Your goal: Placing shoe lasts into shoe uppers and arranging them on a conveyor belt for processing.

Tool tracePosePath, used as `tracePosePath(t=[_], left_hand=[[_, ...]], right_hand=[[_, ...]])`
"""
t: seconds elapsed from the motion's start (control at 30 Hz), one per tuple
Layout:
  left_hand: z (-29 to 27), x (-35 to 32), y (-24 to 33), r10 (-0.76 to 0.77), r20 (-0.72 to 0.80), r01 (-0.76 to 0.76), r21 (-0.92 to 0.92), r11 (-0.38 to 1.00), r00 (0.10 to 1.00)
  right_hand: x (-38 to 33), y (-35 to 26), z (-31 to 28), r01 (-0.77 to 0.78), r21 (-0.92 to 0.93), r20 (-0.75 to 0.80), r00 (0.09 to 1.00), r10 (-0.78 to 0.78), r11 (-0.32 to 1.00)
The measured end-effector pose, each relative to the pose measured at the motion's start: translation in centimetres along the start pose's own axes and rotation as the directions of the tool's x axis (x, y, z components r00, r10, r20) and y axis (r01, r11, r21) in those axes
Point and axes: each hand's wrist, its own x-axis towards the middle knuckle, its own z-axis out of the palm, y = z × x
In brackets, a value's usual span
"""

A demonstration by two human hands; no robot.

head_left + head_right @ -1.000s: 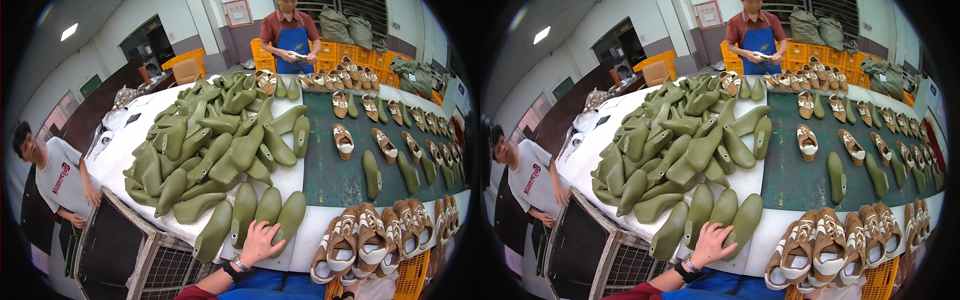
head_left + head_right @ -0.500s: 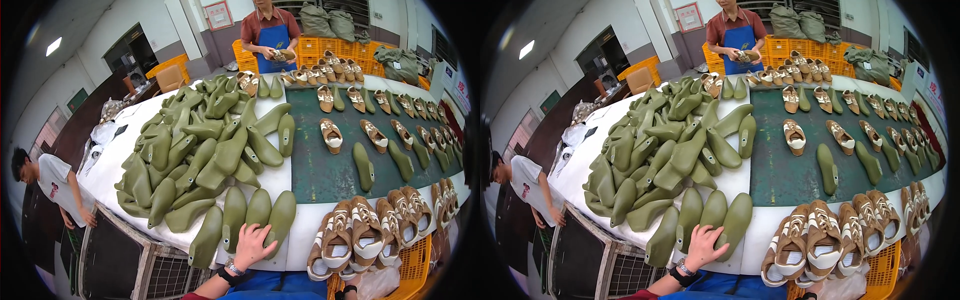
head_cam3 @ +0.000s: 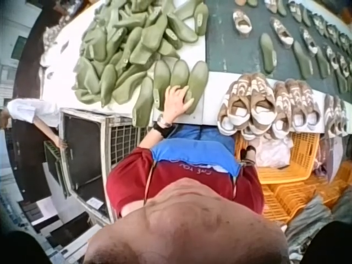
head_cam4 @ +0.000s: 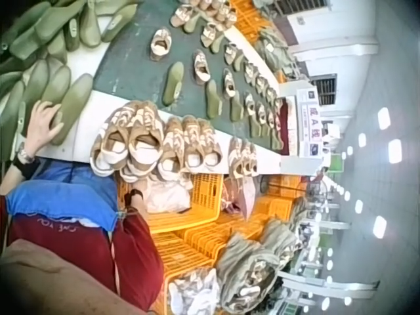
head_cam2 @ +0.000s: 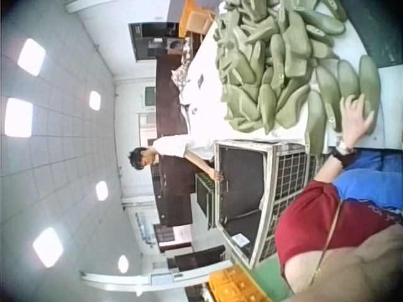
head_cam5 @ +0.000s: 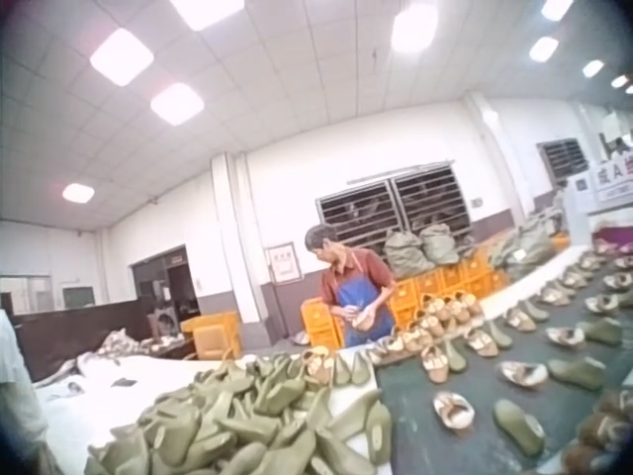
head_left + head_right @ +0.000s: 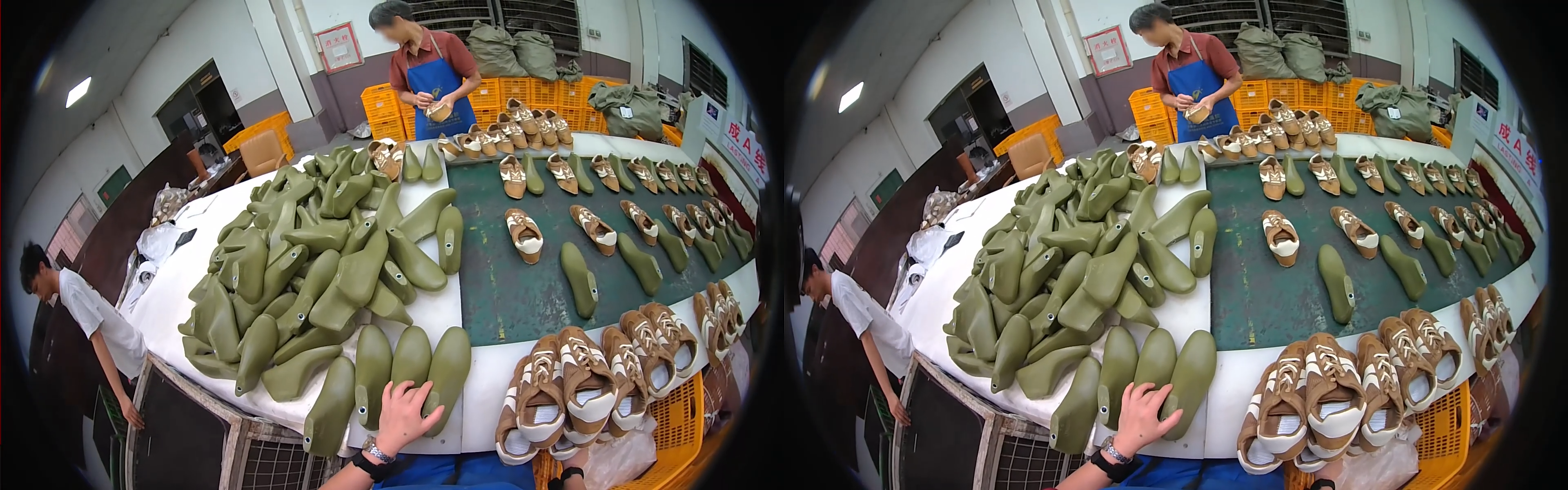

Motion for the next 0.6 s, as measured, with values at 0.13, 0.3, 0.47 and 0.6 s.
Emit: tracePosePath(t=[0.13, 0.3, 0.47, 0.6], left_hand=[[-0.15, 0.07, 0.07, 0.001, -0.005, -0.001, -0.003, 1.0, 1.0], [0.05, 0.07, -0.1, 0.006, -0.007, -0.006, 0.001, 1.0, 1.0], [0.22, 0.15, -0.19, 0.014, -0.016, -0.014, 0.002, 1.0, 1.0], [0.21, 0.22, -0.13, 0.01, -0.013, -0.01, 0.0, 1.0, 1.0]], right_hand=[[-0.16, -0.28, -0.3, 0.04, -0.043, 0.058, 0.998, -0.038, 0.998], [0.01, 0.09, 0.09, 0.018, -0.022, 0.049, 0.999, -0.017, 1.0], [-0.11, 0.1, 0.34, 0.118, -0.041, -0.025, 0.993, -0.119, 0.992], [0.31, 0.52, 0.61, 0.103, -0.005, -0.037, 0.994, -0.104, 0.995]])
